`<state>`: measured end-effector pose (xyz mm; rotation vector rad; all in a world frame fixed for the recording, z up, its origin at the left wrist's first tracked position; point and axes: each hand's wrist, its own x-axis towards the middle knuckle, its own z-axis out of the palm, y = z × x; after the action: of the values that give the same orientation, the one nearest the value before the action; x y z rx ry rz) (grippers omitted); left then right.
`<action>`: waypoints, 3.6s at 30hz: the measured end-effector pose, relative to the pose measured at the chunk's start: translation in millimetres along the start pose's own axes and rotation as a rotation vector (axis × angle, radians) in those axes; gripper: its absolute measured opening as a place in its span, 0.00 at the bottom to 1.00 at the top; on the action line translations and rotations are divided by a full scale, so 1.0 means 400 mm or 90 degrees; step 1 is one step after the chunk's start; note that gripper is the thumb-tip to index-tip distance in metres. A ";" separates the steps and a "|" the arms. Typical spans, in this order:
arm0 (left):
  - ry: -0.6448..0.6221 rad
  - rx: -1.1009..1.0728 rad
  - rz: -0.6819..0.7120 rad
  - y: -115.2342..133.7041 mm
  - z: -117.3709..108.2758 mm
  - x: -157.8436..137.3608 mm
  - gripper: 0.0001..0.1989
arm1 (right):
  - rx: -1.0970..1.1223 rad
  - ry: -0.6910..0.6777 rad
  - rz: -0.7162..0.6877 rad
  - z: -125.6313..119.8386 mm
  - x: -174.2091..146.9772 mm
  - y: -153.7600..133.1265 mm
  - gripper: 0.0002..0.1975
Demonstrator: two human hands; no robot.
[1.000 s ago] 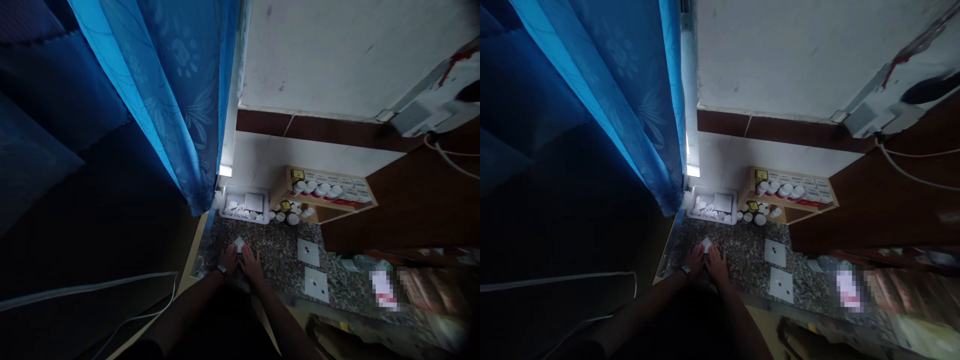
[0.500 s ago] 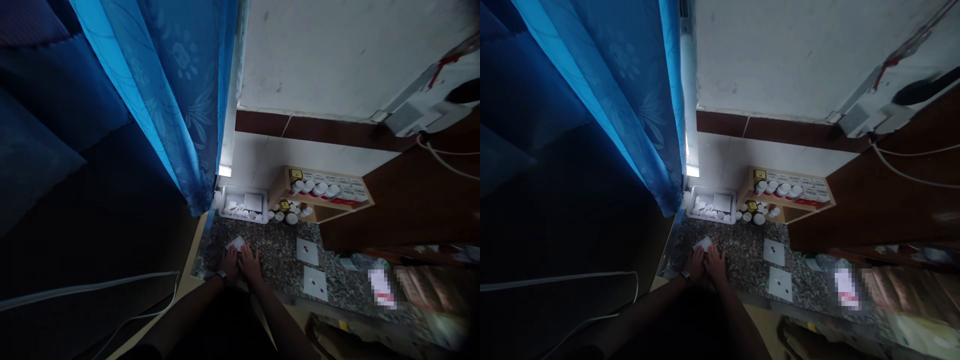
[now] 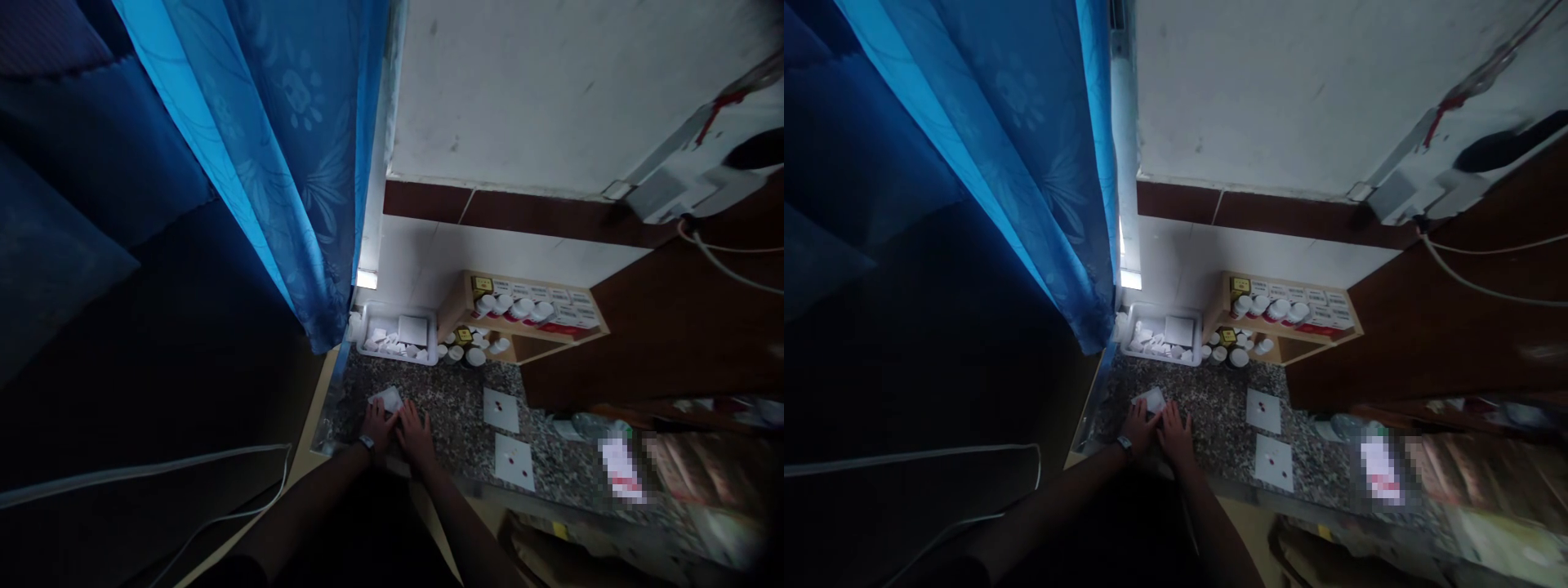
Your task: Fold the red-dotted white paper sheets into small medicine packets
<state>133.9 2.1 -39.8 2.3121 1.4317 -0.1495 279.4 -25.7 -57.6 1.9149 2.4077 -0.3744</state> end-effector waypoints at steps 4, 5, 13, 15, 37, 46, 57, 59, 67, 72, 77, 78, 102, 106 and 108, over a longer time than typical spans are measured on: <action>-0.010 0.022 0.081 -0.027 -0.022 0.007 0.22 | 0.030 0.018 -0.067 -0.014 0.000 0.029 0.20; -0.022 0.028 0.108 -0.037 -0.029 0.007 0.22 | 0.037 0.012 -0.075 -0.019 0.005 0.035 0.20; -0.017 0.072 0.311 -0.110 -0.064 0.004 0.21 | 0.028 -0.039 -0.128 -0.058 0.061 0.046 0.24; 0.009 0.090 0.334 -0.110 -0.060 0.002 0.20 | 0.026 -0.046 -0.126 -0.055 0.060 0.045 0.24; 0.015 0.165 0.397 0.003 0.017 0.012 0.09 | 0.000 -0.043 -0.049 -0.064 0.046 0.017 0.19; -0.007 0.150 0.353 0.008 -0.023 0.014 0.11 | 0.009 -0.052 -0.044 -0.068 0.046 0.018 0.19; -0.035 0.142 0.340 0.000 -0.020 0.026 0.10 | 0.037 -0.065 -0.047 -0.075 0.044 0.018 0.20; -0.031 0.151 0.365 -0.008 -0.015 0.025 0.10 | 0.044 -0.066 -0.052 -0.079 0.041 0.017 0.20; -0.041 0.036 0.227 -0.022 -0.023 0.019 0.09 | 0.033 -0.066 -0.048 -0.087 0.038 0.013 0.22; 0.030 -0.077 0.075 -0.019 -0.041 0.018 0.13 | 0.037 -0.063 -0.043 -0.089 0.036 0.010 0.23; 0.062 0.002 0.210 -0.038 -0.035 0.005 0.10 | 0.044 -0.074 -0.041 -0.092 0.038 0.010 0.24; 0.047 0.021 0.247 -0.041 -0.032 0.000 0.09 | 0.045 -0.075 -0.041 -0.092 0.039 0.010 0.24; 0.012 0.105 0.332 -0.116 -0.036 -0.066 0.19 | 0.044 -0.066 -0.038 -0.082 0.043 0.014 0.24; -0.006 0.118 0.370 -0.123 -0.057 -0.060 0.20 | 0.045 -0.064 -0.042 -0.082 0.042 0.016 0.24; 0.009 0.125 0.388 -0.119 -0.066 -0.043 0.18 | 0.046 -0.066 -0.044 -0.081 0.043 0.018 0.24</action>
<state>81.0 16.8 -24.4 2.7984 0.6855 -0.0947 286.0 -0.9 -30.3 1.7951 2.4306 -0.5572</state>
